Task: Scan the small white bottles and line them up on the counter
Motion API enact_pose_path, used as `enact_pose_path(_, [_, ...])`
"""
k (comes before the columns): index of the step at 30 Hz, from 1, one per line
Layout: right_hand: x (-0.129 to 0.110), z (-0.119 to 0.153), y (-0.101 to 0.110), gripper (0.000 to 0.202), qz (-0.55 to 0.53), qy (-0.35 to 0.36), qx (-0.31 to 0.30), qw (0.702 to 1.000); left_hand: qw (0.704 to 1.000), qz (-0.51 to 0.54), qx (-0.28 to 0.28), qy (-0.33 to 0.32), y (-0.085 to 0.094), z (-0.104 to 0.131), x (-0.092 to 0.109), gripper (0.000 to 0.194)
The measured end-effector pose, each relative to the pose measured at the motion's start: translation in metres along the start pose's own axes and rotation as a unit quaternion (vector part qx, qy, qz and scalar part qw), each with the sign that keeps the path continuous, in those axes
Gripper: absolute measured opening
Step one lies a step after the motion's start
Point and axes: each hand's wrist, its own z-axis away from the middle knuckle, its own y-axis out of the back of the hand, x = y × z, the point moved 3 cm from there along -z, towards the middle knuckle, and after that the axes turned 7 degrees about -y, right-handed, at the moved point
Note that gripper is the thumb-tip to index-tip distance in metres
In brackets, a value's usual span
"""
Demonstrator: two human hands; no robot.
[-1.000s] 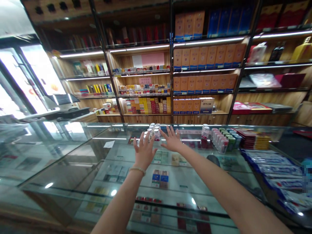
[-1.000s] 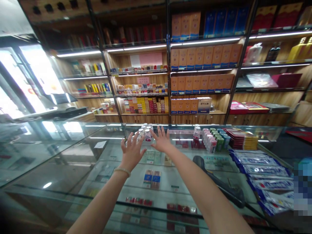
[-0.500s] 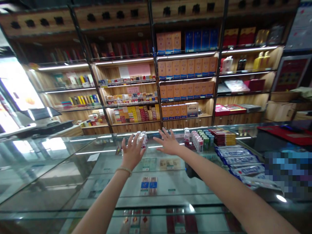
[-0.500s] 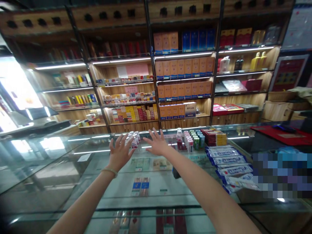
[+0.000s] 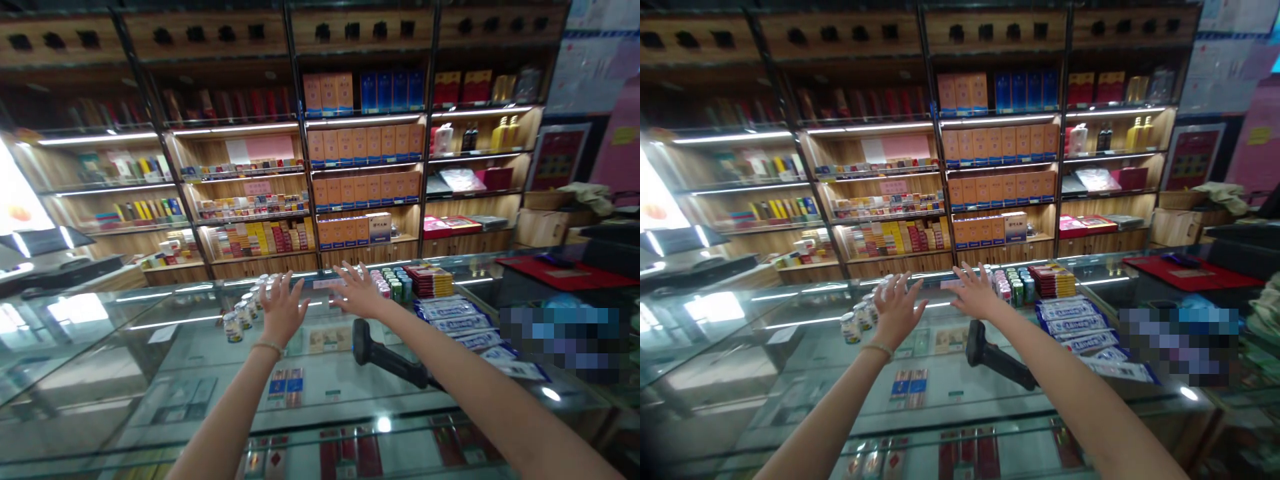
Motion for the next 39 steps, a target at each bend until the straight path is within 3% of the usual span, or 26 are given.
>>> enact_pose_path(10, [0.068, 0.044, 0.012, 0.039, 0.016, -0.069, 0.001, 0.997, 0.999, 0.046, 0.004, 0.013, -0.009, -0.017, 0.042, 0.041])
enact_pose_path(19, [0.088, 0.056, 0.017, 0.040, 0.011, -0.112, -0.027, 0.993, 0.996, 0.085, 0.009, 0.011, -0.033, -0.031, 0.071, 0.039])
enact_pose_path(32, [0.106, 0.020, 0.010, 0.041, 0.002, -0.136, -0.048, 0.990, 0.995, 0.097, -0.014, 0.025, -0.064, -0.065, 0.078, 0.041])
enact_pose_path(39, [0.122, -0.011, 0.003, 0.043, -0.007, -0.177, -0.089, 0.980, 0.991, 0.124, -0.009, 0.041, -0.093, -0.086, 0.085, 0.041])
